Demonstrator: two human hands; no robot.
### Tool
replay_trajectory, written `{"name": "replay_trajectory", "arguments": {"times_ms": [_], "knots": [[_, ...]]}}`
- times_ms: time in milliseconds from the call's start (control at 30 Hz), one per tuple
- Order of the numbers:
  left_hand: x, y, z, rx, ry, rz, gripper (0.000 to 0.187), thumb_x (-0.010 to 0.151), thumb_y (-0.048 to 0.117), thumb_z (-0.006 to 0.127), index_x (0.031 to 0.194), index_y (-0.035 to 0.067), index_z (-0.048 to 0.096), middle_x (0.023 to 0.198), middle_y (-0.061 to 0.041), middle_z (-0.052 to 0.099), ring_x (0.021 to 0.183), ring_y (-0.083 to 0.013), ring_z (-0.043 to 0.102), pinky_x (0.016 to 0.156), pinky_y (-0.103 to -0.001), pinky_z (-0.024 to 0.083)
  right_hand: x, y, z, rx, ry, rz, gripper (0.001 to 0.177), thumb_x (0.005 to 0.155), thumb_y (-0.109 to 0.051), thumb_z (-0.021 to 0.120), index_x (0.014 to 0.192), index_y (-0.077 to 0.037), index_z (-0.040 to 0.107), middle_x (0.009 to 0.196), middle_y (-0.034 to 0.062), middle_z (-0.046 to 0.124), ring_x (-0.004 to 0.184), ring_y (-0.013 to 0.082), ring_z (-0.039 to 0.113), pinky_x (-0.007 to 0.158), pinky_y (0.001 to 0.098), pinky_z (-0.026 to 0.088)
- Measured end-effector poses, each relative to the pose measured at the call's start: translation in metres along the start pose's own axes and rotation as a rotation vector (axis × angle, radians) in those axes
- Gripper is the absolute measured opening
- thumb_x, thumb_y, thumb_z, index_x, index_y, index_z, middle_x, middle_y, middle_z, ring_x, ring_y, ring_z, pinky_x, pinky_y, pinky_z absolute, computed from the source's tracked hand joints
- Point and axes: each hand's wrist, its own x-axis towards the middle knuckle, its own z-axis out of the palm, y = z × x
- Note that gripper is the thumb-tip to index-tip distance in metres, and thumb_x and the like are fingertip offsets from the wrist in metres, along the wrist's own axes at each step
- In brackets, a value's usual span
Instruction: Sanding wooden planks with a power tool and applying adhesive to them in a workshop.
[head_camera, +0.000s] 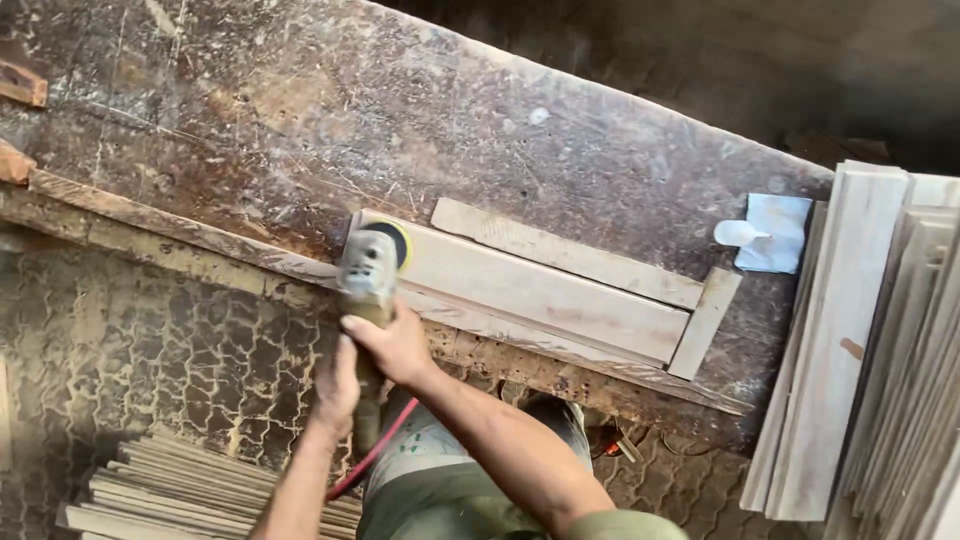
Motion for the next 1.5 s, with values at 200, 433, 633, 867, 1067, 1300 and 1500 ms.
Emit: {"name": "replay_trajectory", "arguments": {"times_ms": [200, 433, 633, 867, 1067, 1300, 1500], "knots": [[0.001, -0.073, 0.024, 0.199, -0.037, 0.044, 0.046, 0.103, 0.033, 0.042, 0.113, -0.004, 0.068, 0.106, -0.016, 0.073, 0.087, -0.0254, 0.064, 0.078, -0.037, 0.051, -0.054, -0.013, -0.06, 0.058, 0.131, -0.052, 0.051, 0.084, -0.037, 0.071, 0.115, 0.001, 0.06, 0.1, 0.0126, 0.068, 0.085, 0.02, 0.063, 0.078, 0.0344, 0.056], [-0.068, -0.017, 0.212, 0.298, -0.522, -0.109, 0.039, 0.092, 0.042, 0.061, 0.109, 0.007, 0.067, 0.091, -0.009, 0.075, 0.076, -0.0212, 0.071, 0.067, -0.032, 0.058, -0.179, 0.078, -0.248, 0.237, 0.56, -0.016, 0.029, 0.09, -0.026, 0.065, 0.09, 0.0, 0.076, 0.085, 0.0111, 0.074, 0.074, 0.0198, 0.063, 0.073, 0.0327, 0.051], [-0.064, -0.031, 0.216, 0.236, -0.571, 0.007, 0.071, 0.085, 0.065, 0.061, 0.107, -0.002, 0.067, 0.071, -0.008, 0.065, 0.062, -0.0197, 0.061, 0.06, -0.032, 0.051, -0.19, 0.061, -0.238, 0.657, 0.535, -0.077, 0.046, 0.101, -0.027, 0.055, 0.131, 0.007, 0.059, 0.122, 0.0216, 0.069, 0.103, 0.0288, 0.065, 0.093, 0.0394, 0.05], [-0.004, -0.029, 0.038, 0.191, -0.359, -0.086, 0.057, 0.098, 0.05, 0.044, 0.126, 0.003, 0.063, 0.091, -0.011, 0.072, 0.063, -0.019, 0.066, 0.048, -0.029, 0.056, -0.058, 0.015, -0.072, 0.202, 0.166, 0.012, 0.05, 0.086, -0.035, 0.069, 0.112, 0.007, 0.063, 0.096, 0.0192, 0.071, 0.08, 0.0278, 0.069, 0.072, 0.0387, 0.063], [0.016, -0.05, -0.05, -0.097, -0.014, -0.116, 0.048, 0.105, 0.037, 0.038, 0.113, -0.002, 0.063, 0.083, -0.017, 0.066, 0.049, -0.0226, 0.058, 0.039, -0.036, 0.049, -0.002, -0.007, 0.019, -0.068, -0.016, 0.059, 0.057, 0.08, -0.039, 0.072, 0.121, -0.001, 0.062, 0.104, 0.0142, 0.07, 0.087, 0.0227, 0.068, 0.08, 0.0359, 0.06], [-0.025, -0.052, 0.069, 0.211, -0.247, -0.063, 0.056, 0.095, 0.044, 0.045, 0.126, 0.001, 0.062, 0.104, -0.016, 0.076, 0.08, -0.0252, 0.07, 0.069, -0.037, 0.058, -0.097, 0.021, -0.1, 0.204, 0.194, 0.015, 0.06, 0.082, -0.038, 0.072, 0.123, 0.003, 0.056, 0.107, 0.0176, 0.066, 0.091, 0.0261, 0.066, 0.08, 0.0391, 0.059], [-0.071, -0.007, 0.205, 0.481, -0.586, -0.076, 0.054, 0.089, 0.056, 0.057, 0.11, 0.007, 0.068, 0.085, -0.01, 0.073, 0.071, -0.0253, 0.069, 0.063, -0.036, 0.056, -0.198, 0.109, -0.245, 0.455, 0.633, -0.042, 0.032, 0.094, -0.025, 0.062, 0.105, 0.003, 0.072, 0.1, 0.0137, 0.072, 0.088, 0.0216, 0.063, 0.082, 0.0339, 0.05]]}}
